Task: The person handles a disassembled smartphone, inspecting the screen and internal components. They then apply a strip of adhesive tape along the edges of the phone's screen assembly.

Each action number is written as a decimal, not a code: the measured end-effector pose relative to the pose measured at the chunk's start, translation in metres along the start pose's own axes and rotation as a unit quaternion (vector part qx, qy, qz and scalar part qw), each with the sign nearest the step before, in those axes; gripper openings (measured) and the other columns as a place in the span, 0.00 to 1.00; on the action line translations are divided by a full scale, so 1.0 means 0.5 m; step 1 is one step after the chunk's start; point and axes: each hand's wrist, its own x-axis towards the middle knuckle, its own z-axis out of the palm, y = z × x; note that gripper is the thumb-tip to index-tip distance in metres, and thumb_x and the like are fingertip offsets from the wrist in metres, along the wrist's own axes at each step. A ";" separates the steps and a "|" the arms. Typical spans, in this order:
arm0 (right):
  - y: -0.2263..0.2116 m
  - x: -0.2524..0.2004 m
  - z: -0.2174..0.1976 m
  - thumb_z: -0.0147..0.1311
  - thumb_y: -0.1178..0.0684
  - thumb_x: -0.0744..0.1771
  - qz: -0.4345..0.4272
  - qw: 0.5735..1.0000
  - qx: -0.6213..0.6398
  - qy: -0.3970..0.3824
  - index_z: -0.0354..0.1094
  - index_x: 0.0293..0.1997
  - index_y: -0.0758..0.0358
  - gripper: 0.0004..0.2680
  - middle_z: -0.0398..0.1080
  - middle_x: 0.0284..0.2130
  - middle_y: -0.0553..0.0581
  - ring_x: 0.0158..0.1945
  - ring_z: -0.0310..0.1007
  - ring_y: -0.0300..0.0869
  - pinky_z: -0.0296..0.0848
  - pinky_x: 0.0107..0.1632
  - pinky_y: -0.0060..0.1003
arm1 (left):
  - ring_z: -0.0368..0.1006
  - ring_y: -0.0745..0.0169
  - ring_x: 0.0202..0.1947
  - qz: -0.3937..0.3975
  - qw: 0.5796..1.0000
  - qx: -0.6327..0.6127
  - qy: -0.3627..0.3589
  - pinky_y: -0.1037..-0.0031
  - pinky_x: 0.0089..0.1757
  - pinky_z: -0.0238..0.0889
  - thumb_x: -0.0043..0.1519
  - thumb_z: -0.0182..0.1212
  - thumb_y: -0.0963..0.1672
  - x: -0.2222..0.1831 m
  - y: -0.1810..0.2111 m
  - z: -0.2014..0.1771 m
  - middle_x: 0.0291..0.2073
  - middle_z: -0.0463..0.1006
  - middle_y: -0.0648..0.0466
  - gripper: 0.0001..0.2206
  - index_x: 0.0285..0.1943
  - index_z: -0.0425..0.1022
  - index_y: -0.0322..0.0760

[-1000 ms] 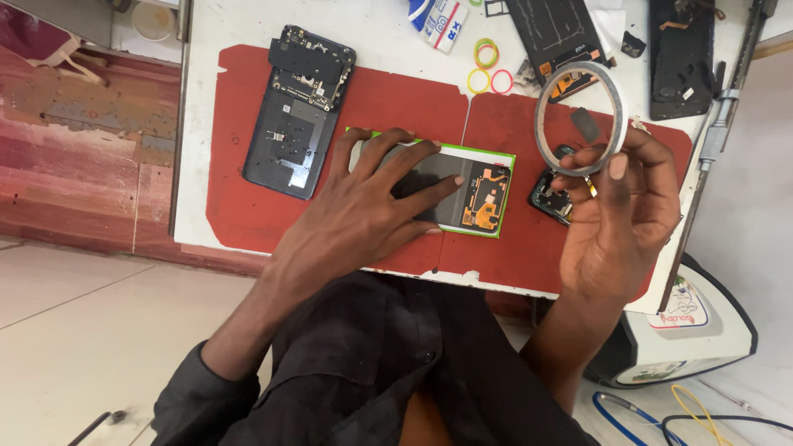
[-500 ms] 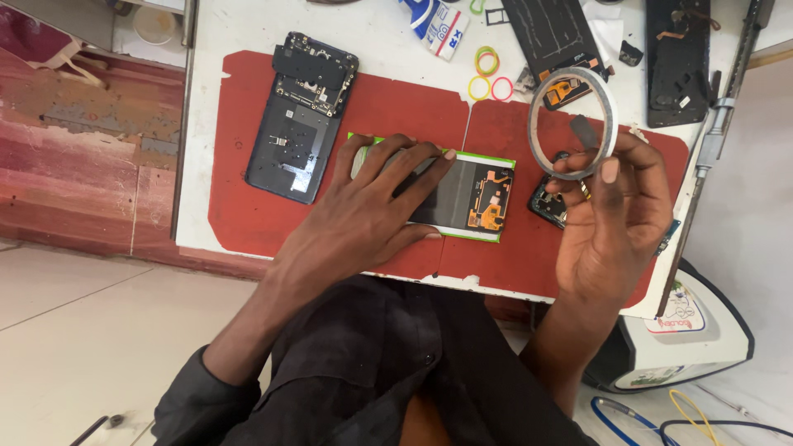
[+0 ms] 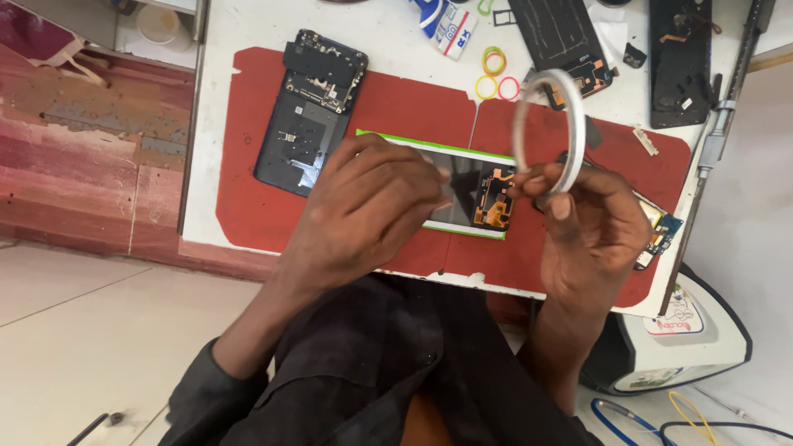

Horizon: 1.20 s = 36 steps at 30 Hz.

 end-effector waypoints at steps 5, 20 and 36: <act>0.016 0.000 0.011 0.63 0.59 0.70 -0.024 0.997 0.057 -0.053 0.72 0.51 0.68 0.07 0.78 0.40 0.61 0.53 0.80 0.54 0.84 0.52 0.49 | 0.75 0.57 0.56 -0.044 0.989 -0.024 0.141 0.64 0.56 0.69 0.66 0.71 0.42 0.032 0.031 0.005 0.49 0.78 0.59 0.08 0.49 0.75 0.40; -0.042 -0.015 0.099 0.66 0.56 0.62 -0.178 0.910 -0.352 -0.127 0.76 0.39 0.66 0.07 0.76 0.40 0.59 0.58 0.76 0.53 0.77 0.57 0.43 | 0.65 0.56 0.72 -0.045 0.968 -0.246 -0.001 0.66 0.68 0.66 0.64 0.76 0.50 0.013 0.050 -0.035 0.73 0.66 0.54 0.35 0.75 0.60 0.40; -0.068 -0.078 0.010 0.65 0.57 0.63 -0.011 0.975 -0.141 -0.169 0.73 0.48 0.74 0.12 0.78 0.33 0.59 0.35 0.81 0.47 0.81 0.42 0.40 | 0.83 0.64 0.48 -0.013 0.998 -0.065 -0.021 0.69 0.50 0.76 0.67 0.67 0.47 -0.065 0.002 -0.056 0.46 0.85 0.58 0.09 0.51 0.81 0.43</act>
